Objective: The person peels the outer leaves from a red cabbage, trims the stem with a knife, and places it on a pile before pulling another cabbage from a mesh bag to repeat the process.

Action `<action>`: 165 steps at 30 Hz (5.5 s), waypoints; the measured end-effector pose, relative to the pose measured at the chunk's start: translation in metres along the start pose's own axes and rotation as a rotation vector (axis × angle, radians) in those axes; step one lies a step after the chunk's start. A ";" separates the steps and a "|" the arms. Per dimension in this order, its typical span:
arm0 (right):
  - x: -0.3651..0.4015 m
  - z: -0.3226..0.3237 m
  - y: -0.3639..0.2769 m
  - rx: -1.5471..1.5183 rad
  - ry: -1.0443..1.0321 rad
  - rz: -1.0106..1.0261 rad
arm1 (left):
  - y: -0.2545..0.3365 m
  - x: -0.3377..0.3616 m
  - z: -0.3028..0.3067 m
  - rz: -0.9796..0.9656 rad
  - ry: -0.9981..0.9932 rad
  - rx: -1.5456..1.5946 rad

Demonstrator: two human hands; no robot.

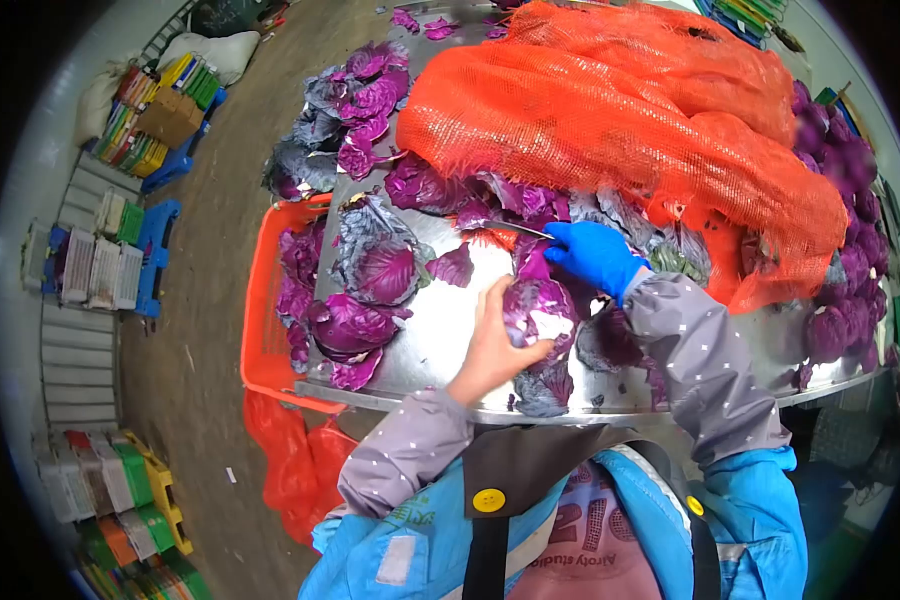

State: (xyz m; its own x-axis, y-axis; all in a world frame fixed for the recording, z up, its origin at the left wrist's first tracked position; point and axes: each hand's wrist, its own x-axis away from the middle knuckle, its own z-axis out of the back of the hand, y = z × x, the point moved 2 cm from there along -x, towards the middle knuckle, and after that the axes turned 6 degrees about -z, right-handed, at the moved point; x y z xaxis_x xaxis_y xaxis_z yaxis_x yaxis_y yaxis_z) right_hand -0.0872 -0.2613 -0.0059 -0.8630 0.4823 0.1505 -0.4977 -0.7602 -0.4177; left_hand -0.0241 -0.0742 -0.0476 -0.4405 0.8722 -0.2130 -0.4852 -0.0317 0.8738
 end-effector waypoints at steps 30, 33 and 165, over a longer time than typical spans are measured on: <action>0.080 -0.008 -0.026 -0.063 0.033 -0.044 | 0.027 0.000 -0.015 -0.013 0.178 -0.305; 0.065 -0.016 -0.018 0.009 0.122 0.014 | 0.027 -0.006 -0.017 -0.009 0.193 -0.321; 0.090 -0.011 -0.024 -0.324 0.186 0.118 | 0.003 0.013 0.015 0.099 -0.102 0.024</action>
State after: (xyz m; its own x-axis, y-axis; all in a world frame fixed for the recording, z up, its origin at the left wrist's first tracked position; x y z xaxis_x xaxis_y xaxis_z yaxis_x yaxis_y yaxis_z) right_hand -0.1519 -0.1954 0.0079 -0.8675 0.4927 -0.0680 -0.3168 -0.6527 -0.6882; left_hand -0.0193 -0.0555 -0.0412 -0.4053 0.9106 -0.0807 -0.4243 -0.1092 0.8989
